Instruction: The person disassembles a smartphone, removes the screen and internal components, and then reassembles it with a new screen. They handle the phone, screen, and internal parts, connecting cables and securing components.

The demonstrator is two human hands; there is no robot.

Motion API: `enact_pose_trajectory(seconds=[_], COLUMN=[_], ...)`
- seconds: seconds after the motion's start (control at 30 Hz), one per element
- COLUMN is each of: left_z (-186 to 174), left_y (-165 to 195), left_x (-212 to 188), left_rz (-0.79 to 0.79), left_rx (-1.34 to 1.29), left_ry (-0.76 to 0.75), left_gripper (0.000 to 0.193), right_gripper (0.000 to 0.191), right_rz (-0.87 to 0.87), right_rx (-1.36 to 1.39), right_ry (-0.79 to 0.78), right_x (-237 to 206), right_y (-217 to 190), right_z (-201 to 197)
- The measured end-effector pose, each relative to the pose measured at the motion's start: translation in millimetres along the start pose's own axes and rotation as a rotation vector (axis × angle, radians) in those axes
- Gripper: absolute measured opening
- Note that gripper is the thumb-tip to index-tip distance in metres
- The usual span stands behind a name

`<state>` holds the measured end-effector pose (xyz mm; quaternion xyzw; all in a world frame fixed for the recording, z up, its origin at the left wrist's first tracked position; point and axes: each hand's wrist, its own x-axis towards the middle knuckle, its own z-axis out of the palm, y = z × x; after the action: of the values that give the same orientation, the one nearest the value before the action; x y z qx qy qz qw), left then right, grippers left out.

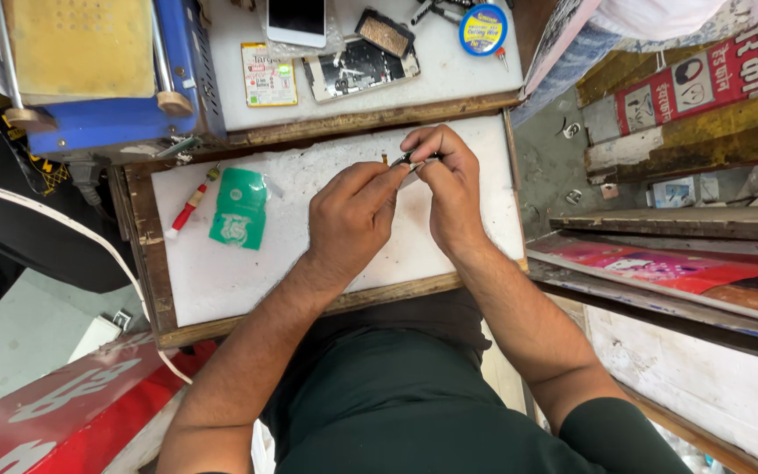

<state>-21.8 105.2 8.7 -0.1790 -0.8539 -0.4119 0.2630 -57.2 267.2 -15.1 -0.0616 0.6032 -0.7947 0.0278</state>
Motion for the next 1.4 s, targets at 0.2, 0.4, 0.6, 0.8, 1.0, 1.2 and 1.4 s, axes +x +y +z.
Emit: enact_pose_trajectory(seconds=[0.2,0.4,0.6,0.8,1.0,1.2,1.4], left_z=[3,4,-8,-12,-33,-30,6], left_y=[3,14,8,-10,-32,6,16], left_x=[-4,2,16,22,41,8,-5], left_rz=[0.034,0.081,-0.137,-0.213,-0.554,-0.103,-0.035], left_rx=[0.023,0.096,-0.054,-0.2,-0.671,-0.23,-0.093], left_ry=[0.069,0.089,-0.127,-0.224,0.161,0.09,0.067], left_gripper=[0.018,0.014,0.012,0.007,0.004,0.018,0.022], right_gripper=[0.01,0.011,0.009,0.003,0.006,0.011,0.012], right_rz=[0.021,0.029,0.002,0.007,0.09,0.133,0.104], right_rx=[-0.008,0.003,-0.049,-0.099,-0.041,0.059,0.066], right_ry=[0.009,0.011,-0.025,-0.048,0.034,0.051,0.042], right_x=[-3,-4,-5,-1,7,8,5], right_y=[0,0,-2,-3,0,-1,-4], right_z=[0,1,0,1,-4,-8,-6])
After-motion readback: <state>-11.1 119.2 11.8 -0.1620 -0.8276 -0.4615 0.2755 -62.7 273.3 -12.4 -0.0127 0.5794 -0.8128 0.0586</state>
